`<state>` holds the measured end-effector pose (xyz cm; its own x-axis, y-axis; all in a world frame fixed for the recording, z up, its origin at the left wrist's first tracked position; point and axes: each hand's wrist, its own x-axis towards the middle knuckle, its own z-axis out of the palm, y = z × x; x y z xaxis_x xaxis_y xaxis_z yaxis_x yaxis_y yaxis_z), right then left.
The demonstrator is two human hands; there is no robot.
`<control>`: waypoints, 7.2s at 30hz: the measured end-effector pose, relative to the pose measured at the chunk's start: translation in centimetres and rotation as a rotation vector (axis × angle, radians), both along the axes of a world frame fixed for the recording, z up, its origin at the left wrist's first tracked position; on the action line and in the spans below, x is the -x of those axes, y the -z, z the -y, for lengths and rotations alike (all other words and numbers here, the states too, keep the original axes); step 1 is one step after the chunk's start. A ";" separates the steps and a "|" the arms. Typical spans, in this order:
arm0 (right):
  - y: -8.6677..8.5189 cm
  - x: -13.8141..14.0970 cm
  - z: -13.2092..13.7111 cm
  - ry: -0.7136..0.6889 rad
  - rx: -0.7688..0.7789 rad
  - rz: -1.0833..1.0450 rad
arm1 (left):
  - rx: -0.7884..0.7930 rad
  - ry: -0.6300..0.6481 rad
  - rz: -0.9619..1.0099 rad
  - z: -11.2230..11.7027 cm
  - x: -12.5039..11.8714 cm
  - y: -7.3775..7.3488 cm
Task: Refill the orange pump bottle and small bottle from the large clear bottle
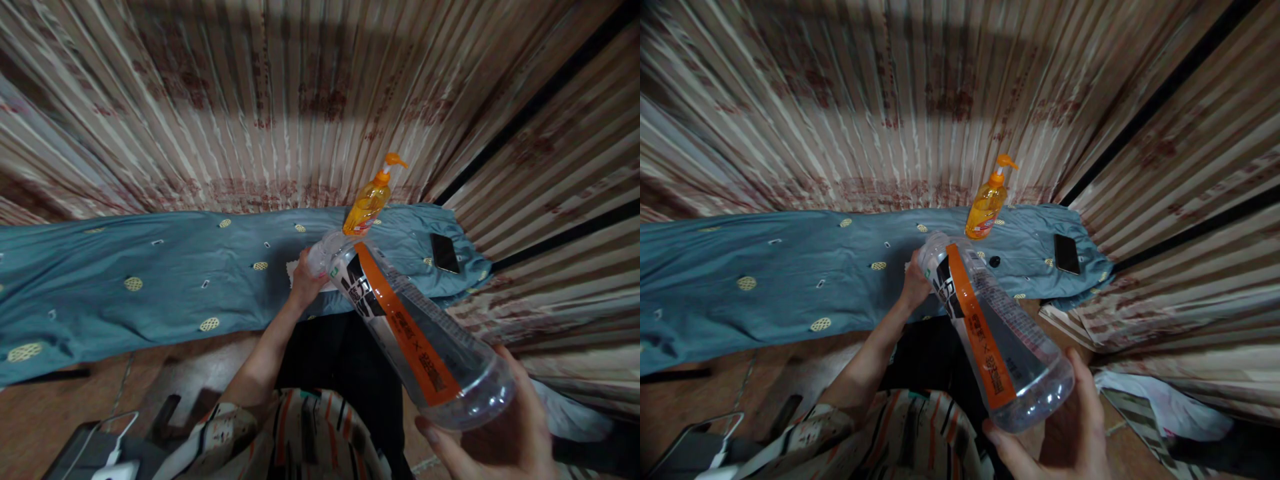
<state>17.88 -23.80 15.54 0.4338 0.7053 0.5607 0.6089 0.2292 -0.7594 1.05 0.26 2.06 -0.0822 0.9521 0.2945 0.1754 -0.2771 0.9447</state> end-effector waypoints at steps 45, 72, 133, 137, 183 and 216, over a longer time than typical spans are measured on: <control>0.4 -0.3 0.4 0.003 0.004 0.034 | -0.006 0.001 -0.033 0.1 0.1 -0.2; 0.0 -0.2 0.4 0.019 0.009 0.086 | -0.025 0.011 -0.021 0.0 0.2 0.1; -0.1 -0.8 0.1 -0.060 0.006 0.037 | -0.003 -0.006 -0.053 0.0 0.1 -0.1; -0.2 -1.2 0.2 -0.088 -0.010 0.081 | -0.015 0.005 -0.060 0.0 0.2 0.0; -0.5 -1.5 0.1 -0.114 -0.005 0.122 | -0.020 -0.004 -0.048 0.0 0.1 -0.2; -1.2 -1.7 0.0 -0.117 0.010 0.146 | 0.026 0.022 -0.043 -0.1 0.3 -0.2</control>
